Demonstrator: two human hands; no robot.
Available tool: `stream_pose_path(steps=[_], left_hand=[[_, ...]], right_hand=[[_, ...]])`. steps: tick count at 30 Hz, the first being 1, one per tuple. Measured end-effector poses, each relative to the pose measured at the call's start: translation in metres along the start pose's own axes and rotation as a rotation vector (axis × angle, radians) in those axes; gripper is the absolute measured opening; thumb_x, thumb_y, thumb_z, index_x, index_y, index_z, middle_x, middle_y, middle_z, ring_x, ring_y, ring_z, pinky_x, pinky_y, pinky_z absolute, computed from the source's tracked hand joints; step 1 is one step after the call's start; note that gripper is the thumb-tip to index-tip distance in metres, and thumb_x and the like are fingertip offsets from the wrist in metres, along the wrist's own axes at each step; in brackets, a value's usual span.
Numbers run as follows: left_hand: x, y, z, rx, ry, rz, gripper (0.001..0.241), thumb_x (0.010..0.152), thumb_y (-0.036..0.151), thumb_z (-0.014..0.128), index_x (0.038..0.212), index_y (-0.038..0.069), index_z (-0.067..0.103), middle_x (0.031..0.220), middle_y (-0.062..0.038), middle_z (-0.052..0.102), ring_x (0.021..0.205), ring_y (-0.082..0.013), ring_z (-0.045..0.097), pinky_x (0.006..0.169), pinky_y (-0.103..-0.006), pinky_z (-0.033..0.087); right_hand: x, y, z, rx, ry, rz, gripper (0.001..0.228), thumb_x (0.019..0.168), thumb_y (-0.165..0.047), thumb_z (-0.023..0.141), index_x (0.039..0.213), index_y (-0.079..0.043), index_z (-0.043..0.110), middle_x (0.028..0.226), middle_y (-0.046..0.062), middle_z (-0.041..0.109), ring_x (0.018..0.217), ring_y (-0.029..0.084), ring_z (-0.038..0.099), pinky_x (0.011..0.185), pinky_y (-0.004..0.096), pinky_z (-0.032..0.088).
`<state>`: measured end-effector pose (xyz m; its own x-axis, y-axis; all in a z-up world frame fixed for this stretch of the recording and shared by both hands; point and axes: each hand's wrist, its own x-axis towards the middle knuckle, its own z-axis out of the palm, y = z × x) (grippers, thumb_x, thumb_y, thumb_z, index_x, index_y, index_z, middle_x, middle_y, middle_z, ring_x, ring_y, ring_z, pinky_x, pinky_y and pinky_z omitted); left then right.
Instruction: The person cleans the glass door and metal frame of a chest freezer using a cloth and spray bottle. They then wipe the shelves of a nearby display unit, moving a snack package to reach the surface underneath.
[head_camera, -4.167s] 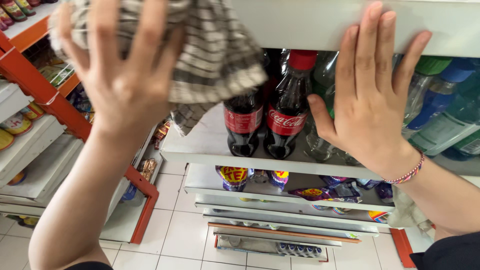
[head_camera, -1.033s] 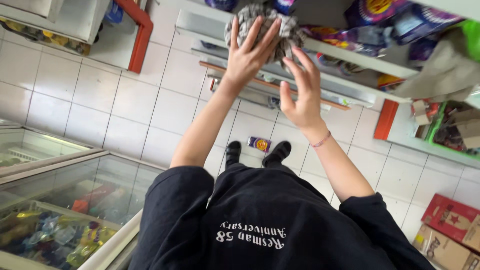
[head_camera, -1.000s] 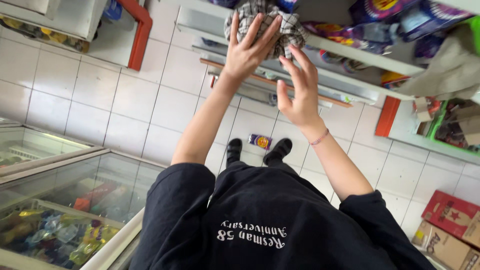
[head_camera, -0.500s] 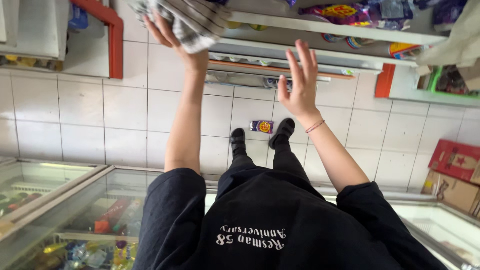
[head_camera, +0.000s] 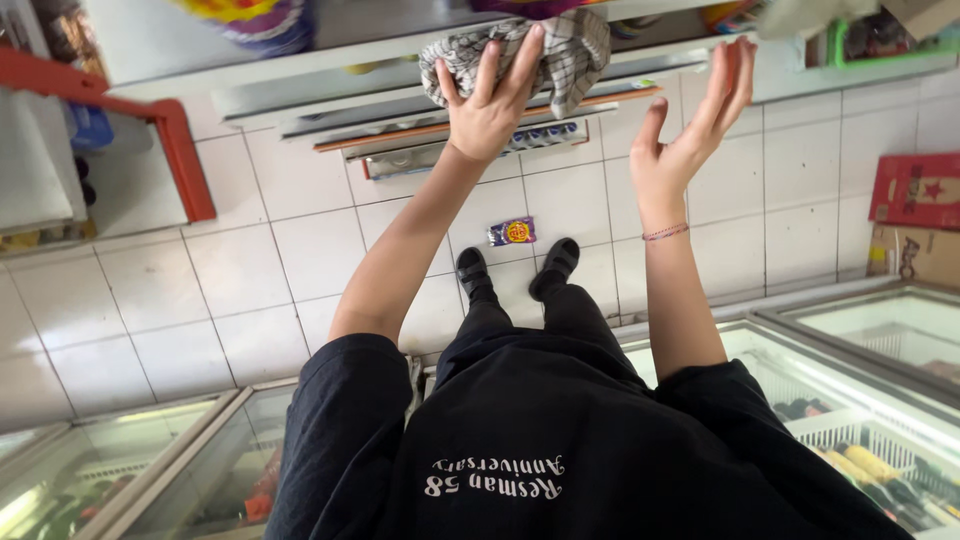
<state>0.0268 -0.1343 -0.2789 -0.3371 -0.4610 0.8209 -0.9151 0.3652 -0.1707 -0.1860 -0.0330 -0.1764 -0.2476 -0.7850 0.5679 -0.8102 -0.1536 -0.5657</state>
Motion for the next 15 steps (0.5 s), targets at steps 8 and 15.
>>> stream_pose_path(steps=[8, 15], left_hand=[[0.059, 0.096, 0.015, 0.121, 0.051, 0.06, 0.054, 0.105, 0.021, 0.058, 0.158, 0.028, 0.052, 0.167, 0.014, 0.028, 0.154, -0.0248, 0.019, 0.119, -0.0653, 0.01], [0.083, 0.163, 0.028, 0.05, 0.005, 0.031, 0.042, 0.105, 0.022, 0.06, 0.147, 0.022, 0.06, 0.167, 0.013, 0.03, 0.153, -0.0246, 0.021, 0.118, -0.0661, 0.01]], right_hand=[[0.029, 0.07, -0.032, -0.067, 0.082, 0.023, 0.064, 0.094, 0.013, 0.063, 0.152, -0.01, 0.052, 0.165, 0.012, 0.016, 0.152, 0.033, 0.029, 0.119, 0.038, 0.043], [0.056, 0.13, -0.046, 0.039, -0.024, -0.08, 0.062, 0.1, 0.015, 0.057, 0.157, -0.009, 0.051, 0.16, 0.011, 0.037, 0.136, 0.026, 0.059, 0.108, 0.034, 0.053]])
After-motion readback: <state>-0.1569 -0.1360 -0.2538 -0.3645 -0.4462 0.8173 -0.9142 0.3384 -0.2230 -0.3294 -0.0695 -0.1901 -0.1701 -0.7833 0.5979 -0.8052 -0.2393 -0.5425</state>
